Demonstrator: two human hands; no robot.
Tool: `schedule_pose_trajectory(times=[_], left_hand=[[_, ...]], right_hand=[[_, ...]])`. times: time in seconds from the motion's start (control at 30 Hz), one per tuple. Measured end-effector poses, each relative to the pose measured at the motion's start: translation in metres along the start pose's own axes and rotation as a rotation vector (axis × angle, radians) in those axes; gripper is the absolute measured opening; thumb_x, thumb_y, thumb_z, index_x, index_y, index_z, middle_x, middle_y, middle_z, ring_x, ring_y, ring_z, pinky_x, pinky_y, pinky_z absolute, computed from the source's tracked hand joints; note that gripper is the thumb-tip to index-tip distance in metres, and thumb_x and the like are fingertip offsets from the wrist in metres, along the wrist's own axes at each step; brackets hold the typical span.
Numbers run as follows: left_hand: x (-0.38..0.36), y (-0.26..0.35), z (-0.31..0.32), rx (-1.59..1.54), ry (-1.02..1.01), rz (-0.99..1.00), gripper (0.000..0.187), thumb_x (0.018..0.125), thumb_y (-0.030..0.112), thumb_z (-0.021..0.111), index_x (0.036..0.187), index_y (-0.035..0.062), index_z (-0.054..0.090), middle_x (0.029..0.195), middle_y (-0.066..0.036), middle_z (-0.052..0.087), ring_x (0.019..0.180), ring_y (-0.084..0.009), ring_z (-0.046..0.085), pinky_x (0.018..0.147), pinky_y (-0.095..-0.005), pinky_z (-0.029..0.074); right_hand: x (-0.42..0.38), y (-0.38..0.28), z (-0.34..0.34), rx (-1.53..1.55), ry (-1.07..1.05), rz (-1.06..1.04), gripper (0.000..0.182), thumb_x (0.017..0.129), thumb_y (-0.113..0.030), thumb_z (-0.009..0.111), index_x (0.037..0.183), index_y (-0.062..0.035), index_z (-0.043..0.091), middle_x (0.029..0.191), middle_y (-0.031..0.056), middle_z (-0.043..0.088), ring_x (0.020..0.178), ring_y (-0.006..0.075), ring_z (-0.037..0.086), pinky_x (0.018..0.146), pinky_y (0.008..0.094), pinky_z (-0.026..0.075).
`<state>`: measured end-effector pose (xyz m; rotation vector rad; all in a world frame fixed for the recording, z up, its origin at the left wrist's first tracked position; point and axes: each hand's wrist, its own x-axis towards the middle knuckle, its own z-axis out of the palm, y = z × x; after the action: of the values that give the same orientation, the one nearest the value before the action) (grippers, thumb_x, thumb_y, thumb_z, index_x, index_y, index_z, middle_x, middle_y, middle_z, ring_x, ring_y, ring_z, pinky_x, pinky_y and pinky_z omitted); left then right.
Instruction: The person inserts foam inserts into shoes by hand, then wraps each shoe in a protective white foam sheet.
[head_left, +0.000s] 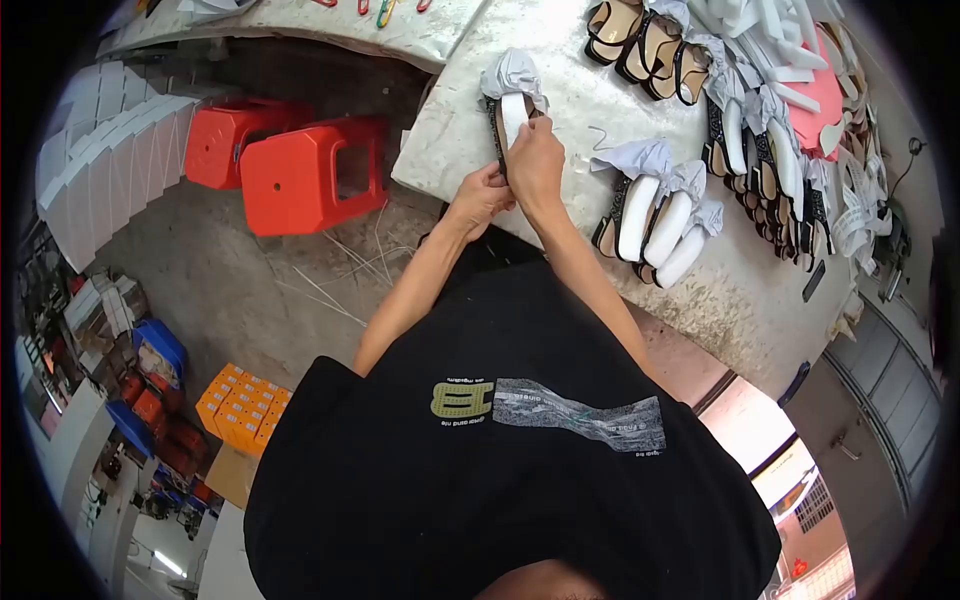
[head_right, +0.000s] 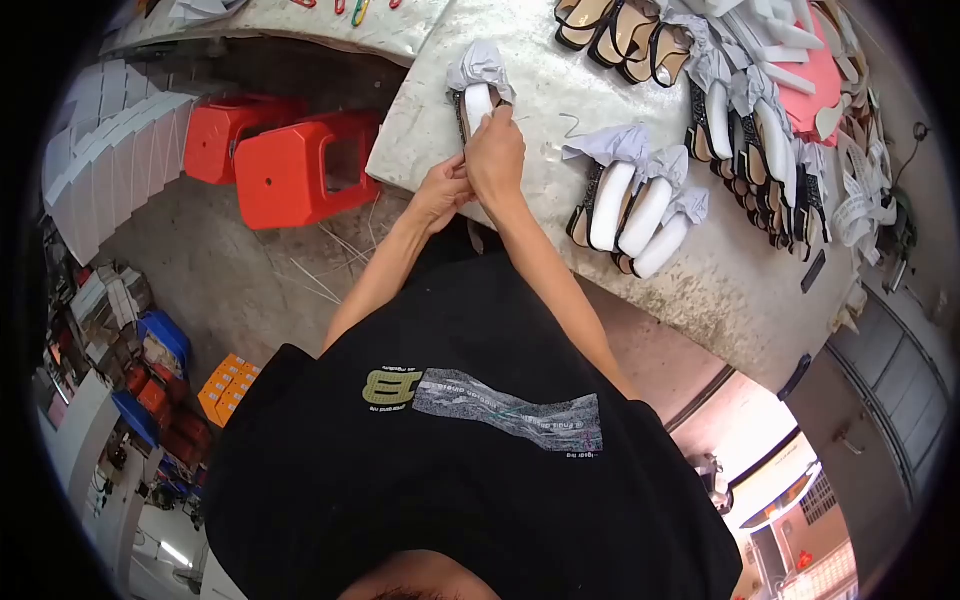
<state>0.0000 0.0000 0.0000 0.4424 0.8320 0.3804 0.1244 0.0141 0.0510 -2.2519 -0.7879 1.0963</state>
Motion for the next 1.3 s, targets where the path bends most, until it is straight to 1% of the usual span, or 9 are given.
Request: schedule_pose_trajectory(times=[0.13, 0.33, 0.5, 0.63, 0.67, 0.83, 0.97, 1.17, 1.3], left_hand=[[-0.013, -0.005, -0.004, 0.013, -0.013, 0.036, 0.038, 0.09, 0.001, 0.061, 0.126, -0.003, 0.051, 0.102, -0.01, 0.066, 0.084, -0.0132, 0.065, 0.076, -0.0215, 0.053], [-0.015, 0.007, 0.005, -0.205, -0.091, 0.032, 0.027, 0.09, 0.001, 0.061, 0.116, -0.0057, 0.056, 0.1, -0.011, 0.065, 0.082, -0.0139, 0.064, 0.073, -0.0222, 0.053], [-0.013, 0.009, 0.025, -0.036, 0.116, 0.001, 0.013, 0.091, 0.003, 0.061, 0.1, -0.006, 0.058, 0.09, -0.012, 0.065, 0.078, -0.0162, 0.064, 0.07, -0.0245, 0.054], [-0.007, 0.012, 0.033, -0.033, 0.119, 0.007, 0.014, 0.092, 0.004, 0.06, 0.099, -0.0076, 0.06, 0.092, -0.015, 0.065, 0.077, -0.0166, 0.062, 0.071, -0.0235, 0.053], [-0.006, 0.012, 0.036, -0.022, 0.112, -0.001, 0.014, 0.092, 0.004, 0.06, 0.099, -0.0076, 0.06, 0.092, -0.015, 0.065, 0.077, -0.0166, 0.062, 0.071, -0.0235, 0.053], [0.001, 0.01, 0.047, 0.136, 0.213, 0.026, 0.017, 0.092, 0.006, 0.062, 0.098, -0.0093, 0.06, 0.086, -0.016, 0.065, 0.07, -0.0172, 0.061, 0.066, -0.024, 0.052], [0.01, -0.003, 0.05, 0.346, 0.422, 0.035, 0.019, 0.091, 0.008, 0.063, 0.095, -0.01, 0.058, 0.082, -0.015, 0.064, 0.064, -0.017, 0.06, 0.059, -0.0236, 0.051], [0.005, 0.013, 0.049, 0.492, 0.391, 0.024, 0.025, 0.091, 0.014, 0.066, 0.092, -0.0096, 0.058, 0.081, -0.016, 0.064, 0.06, -0.0164, 0.06, 0.053, -0.0229, 0.05], [0.002, 0.054, 0.039, 0.569, 0.099, -0.45, 0.034, 0.086, 0.022, 0.073, 0.084, -0.0082, 0.056, 0.073, -0.014, 0.061, 0.054, -0.0175, 0.058, 0.049, -0.0254, 0.051]], right_hand=[[-0.006, 0.028, 0.024, 0.036, 0.262, -0.428, 0.014, 0.09, -0.007, 0.056, 0.098, 0.0027, 0.051, 0.117, 0.0227, 0.052, 0.098, 0.0322, 0.056, 0.084, 0.04, 0.048], [0.01, 0.047, 0.02, 0.105, 0.439, -0.577, 0.015, 0.089, -0.006, 0.058, 0.098, 0.0044, 0.055, 0.116, 0.0212, 0.052, 0.094, 0.0293, 0.057, 0.078, 0.0362, 0.049], [-0.007, 0.053, -0.009, 0.459, 0.226, -0.393, 0.018, 0.09, -0.002, 0.057, 0.107, 0.0048, 0.059, 0.112, 0.0188, 0.057, 0.092, 0.0244, 0.058, 0.082, 0.0335, 0.049], [-0.026, 0.083, -0.044, 1.13, -0.356, 0.291, 0.018, 0.09, -0.008, 0.064, 0.102, 0.0049, 0.061, 0.093, 0.0145, 0.06, 0.079, 0.0203, 0.059, 0.075, 0.0264, 0.049], [-0.024, 0.09, -0.043, 1.142, -0.346, 0.292, 0.018, 0.09, -0.008, 0.064, 0.102, 0.0049, 0.061, 0.093, 0.0145, 0.06, 0.079, 0.0203, 0.059, 0.075, 0.0264, 0.049], [-0.006, 0.12, -0.023, 1.489, -0.603, 0.274, 0.02, 0.092, -0.005, 0.058, 0.105, 0.0099, 0.058, 0.095, 0.017, 0.06, 0.081, 0.0201, 0.057, 0.075, 0.0292, 0.051], [-0.005, 0.117, -0.025, 1.27, -0.49, 0.311, 0.024, 0.094, -0.011, 0.056, 0.104, 0.0104, 0.058, 0.092, 0.0161, 0.06, 0.077, 0.02, 0.057, 0.072, 0.0301, 0.052], [-0.009, 0.107, -0.031, 0.929, -0.381, 0.365, 0.03, 0.097, -0.018, 0.054, 0.103, 0.0112, 0.059, 0.087, 0.0149, 0.06, 0.073, 0.0199, 0.057, 0.069, 0.0313, 0.053], [-0.028, 0.09, -0.038, 0.509, -0.086, 0.014, 0.037, 0.094, -0.028, 0.06, 0.101, 0.0089, 0.06, 0.084, 0.0147, 0.061, 0.07, 0.0198, 0.057, 0.065, 0.0322, 0.053]])
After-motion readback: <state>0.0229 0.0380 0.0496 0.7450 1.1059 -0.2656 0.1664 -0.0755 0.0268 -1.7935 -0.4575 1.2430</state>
